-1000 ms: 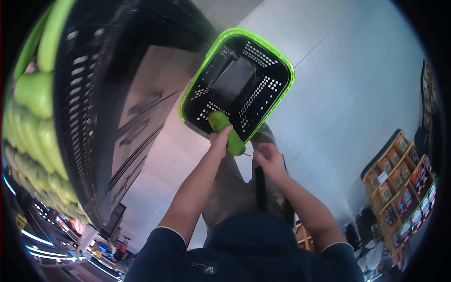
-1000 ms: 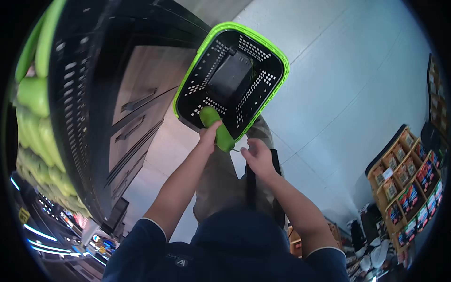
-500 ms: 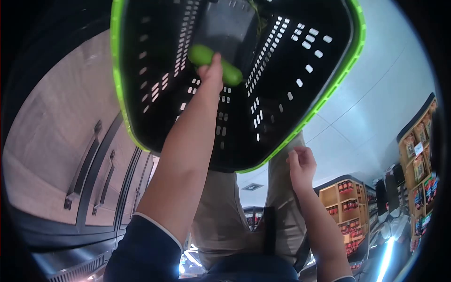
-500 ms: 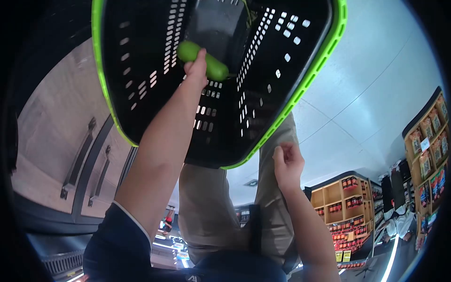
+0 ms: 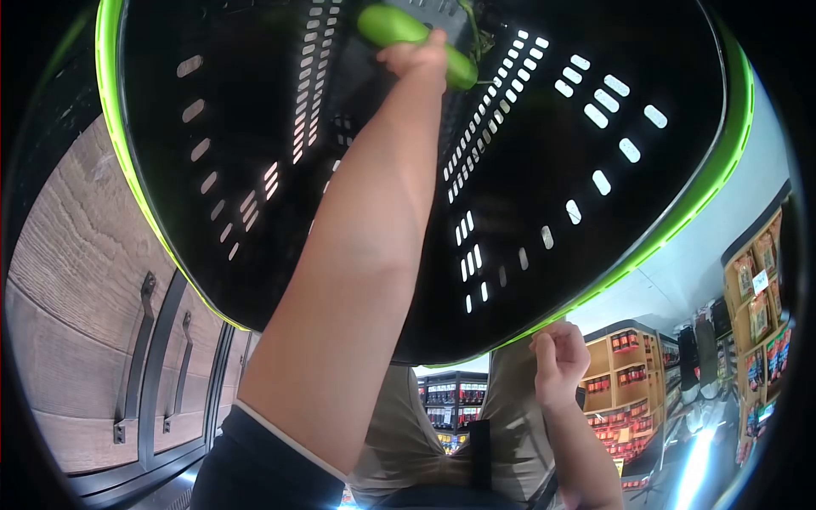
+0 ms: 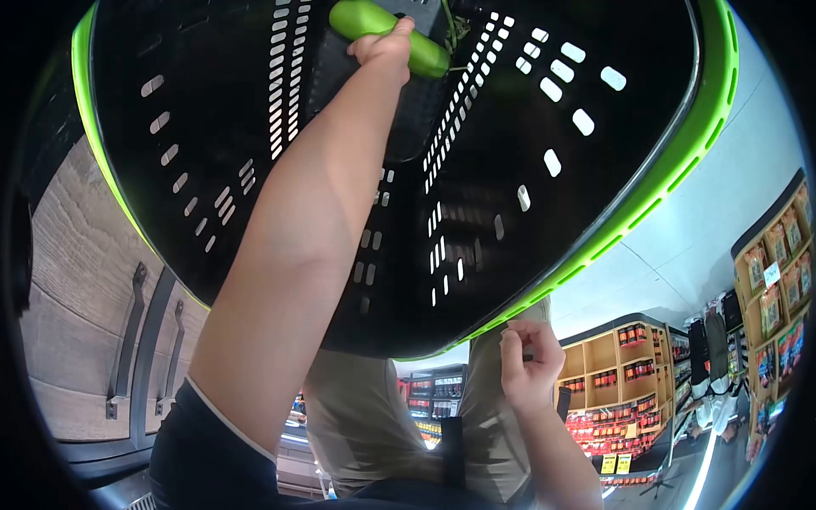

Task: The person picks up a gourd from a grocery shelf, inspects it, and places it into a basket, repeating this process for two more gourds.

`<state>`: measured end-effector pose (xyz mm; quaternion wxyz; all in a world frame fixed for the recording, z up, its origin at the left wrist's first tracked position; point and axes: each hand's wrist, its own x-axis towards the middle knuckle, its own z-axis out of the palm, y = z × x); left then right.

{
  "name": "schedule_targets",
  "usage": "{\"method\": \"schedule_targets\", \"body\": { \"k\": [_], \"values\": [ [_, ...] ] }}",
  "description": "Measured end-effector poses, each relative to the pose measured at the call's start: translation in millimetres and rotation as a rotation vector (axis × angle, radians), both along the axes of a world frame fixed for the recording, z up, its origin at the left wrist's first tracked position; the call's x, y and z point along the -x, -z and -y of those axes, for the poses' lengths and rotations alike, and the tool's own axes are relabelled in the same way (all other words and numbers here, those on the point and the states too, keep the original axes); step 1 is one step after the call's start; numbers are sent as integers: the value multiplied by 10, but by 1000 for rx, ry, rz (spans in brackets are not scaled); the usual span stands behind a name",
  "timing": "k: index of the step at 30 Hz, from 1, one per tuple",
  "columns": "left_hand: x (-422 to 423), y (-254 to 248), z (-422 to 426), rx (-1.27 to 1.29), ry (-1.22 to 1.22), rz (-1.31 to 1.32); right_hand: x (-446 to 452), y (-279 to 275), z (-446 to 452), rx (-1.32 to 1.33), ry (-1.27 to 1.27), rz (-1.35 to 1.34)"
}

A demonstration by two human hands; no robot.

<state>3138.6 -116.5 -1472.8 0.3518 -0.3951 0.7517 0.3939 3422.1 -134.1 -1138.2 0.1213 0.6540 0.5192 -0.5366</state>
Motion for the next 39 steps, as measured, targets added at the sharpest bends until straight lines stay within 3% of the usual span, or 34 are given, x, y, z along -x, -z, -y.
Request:
{"method": "schedule_targets", "body": {
  "k": [2, 7, 8, 10, 11, 14, 19, 21, 22, 24, 25, 29, 31, 33, 35, 37, 39],
  "values": [
    [42, 77, 56, -81, 24, 57, -16, -29, -13, -45, -182, -18],
    [54, -3, 257, -306, 183, 141, -10, 26, -25, -78, -187, -52],
    [-73, 159, 361, -271, 361, 10, 8, 17, -27, -86, -209, -57],
    [-140, -456, 452, -199, 673, -111, 81, -12, -20, -126, -250, -85],
    [-279, -342, 583, -166, 803, -126, 78, -15, -13, -137, -246, -111],
    [-535, -1154, 923, -276, 1010, -256, 48, 3, 3, -118, -182, -139],
    [-783, -2435, 1719, -227, 1099, -401, 118, -107, 83, -108, -273, -213],
    [-736, -2977, 2081, -207, 1046, -457, 46, -129, -5, -97, -387, -216],
    [-664, -3315, 2219, -143, 996, -354, 9, -146, -72, -110, -329, -298],
    [-622, -3613, 2617, -123, 944, -314, 77, -442, -288, -139, -314, -262],
    [-541, -4074, 2691, -34, 941, -313, 137, -626, -416, -192, -365, -269],
    [-559, -5154, 3119, -147, 757, -731, 234, -1228, -874, -280, -456, -346],
    [-568, -5729, 3251, -160, 770, -775, 331, -1579, -946, -362, -529, -313],
    [-459, -6275, 3372, -105, 864, -1121, 498, -1860, -939, -456, -559, -257],
    [-409, -6750, 3487, -96, 765, -1223, 628, -2136, -762, -499, -546, -279],
    [-349, -7183, 3657, -98, 678, -1316, 753, -2283, -585, -320, -551, -371],
    [-216, -7573, 3901, 49, 625, -1424, 906, -2631, -279, -259, -596, -223]
  ]
}}
